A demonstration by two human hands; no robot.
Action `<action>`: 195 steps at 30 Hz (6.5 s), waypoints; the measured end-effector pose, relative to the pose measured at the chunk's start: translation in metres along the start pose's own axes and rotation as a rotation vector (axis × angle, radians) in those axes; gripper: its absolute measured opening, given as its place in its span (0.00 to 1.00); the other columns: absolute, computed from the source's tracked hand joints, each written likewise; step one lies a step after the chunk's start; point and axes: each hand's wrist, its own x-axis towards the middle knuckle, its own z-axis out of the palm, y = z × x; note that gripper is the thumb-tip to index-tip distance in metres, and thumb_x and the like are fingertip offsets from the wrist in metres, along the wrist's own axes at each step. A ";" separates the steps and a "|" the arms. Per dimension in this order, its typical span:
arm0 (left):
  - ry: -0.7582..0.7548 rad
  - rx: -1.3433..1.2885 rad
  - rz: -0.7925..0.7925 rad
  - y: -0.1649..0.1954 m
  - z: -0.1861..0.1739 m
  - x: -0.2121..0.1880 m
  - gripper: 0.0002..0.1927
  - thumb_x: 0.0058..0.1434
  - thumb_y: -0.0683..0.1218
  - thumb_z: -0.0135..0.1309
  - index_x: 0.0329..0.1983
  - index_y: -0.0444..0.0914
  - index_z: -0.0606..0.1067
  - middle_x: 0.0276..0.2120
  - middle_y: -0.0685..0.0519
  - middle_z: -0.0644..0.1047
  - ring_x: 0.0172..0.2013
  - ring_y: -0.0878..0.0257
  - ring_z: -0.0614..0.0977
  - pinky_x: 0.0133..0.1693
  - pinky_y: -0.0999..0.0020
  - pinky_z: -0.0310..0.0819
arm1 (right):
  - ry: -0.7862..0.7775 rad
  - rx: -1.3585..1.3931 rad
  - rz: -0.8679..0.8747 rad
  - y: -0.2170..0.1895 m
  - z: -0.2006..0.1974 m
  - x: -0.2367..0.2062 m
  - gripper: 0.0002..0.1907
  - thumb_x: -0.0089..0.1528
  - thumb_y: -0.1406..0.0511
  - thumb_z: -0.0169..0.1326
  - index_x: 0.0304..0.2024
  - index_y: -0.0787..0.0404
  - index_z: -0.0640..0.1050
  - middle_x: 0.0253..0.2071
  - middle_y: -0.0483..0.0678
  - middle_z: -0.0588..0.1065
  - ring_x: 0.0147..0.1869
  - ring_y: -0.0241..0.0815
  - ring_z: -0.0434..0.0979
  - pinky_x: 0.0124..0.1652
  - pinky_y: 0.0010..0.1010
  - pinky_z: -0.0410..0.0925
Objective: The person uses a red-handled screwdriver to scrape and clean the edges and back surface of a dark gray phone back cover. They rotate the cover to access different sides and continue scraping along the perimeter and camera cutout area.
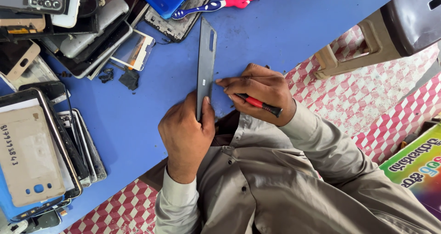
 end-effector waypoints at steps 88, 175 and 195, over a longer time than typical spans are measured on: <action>-0.001 0.019 -0.015 0.006 0.001 -0.002 0.05 0.66 0.43 0.55 0.38 0.35 0.78 0.21 0.47 0.76 0.23 0.50 0.79 0.29 0.56 0.70 | 0.011 0.061 0.002 -0.001 -0.005 0.000 0.12 0.56 0.77 0.65 0.40 0.62 0.78 0.46 0.49 0.82 0.39 0.40 0.78 0.40 0.31 0.73; -0.007 0.001 0.006 0.001 0.001 -0.003 0.05 0.66 0.42 0.56 0.37 0.34 0.77 0.20 0.47 0.75 0.21 0.52 0.78 0.27 0.57 0.70 | 0.012 0.072 0.033 0.000 0.000 -0.004 0.13 0.55 0.77 0.65 0.40 0.61 0.78 0.47 0.49 0.83 0.37 0.41 0.77 0.38 0.31 0.72; 0.011 0.010 0.032 0.000 0.000 -0.004 0.04 0.66 0.41 0.56 0.38 0.34 0.76 0.21 0.47 0.76 0.23 0.51 0.79 0.29 0.57 0.70 | 0.010 0.064 -0.021 -0.002 0.001 -0.003 0.12 0.54 0.77 0.64 0.37 0.61 0.77 0.45 0.48 0.83 0.37 0.42 0.78 0.39 0.32 0.73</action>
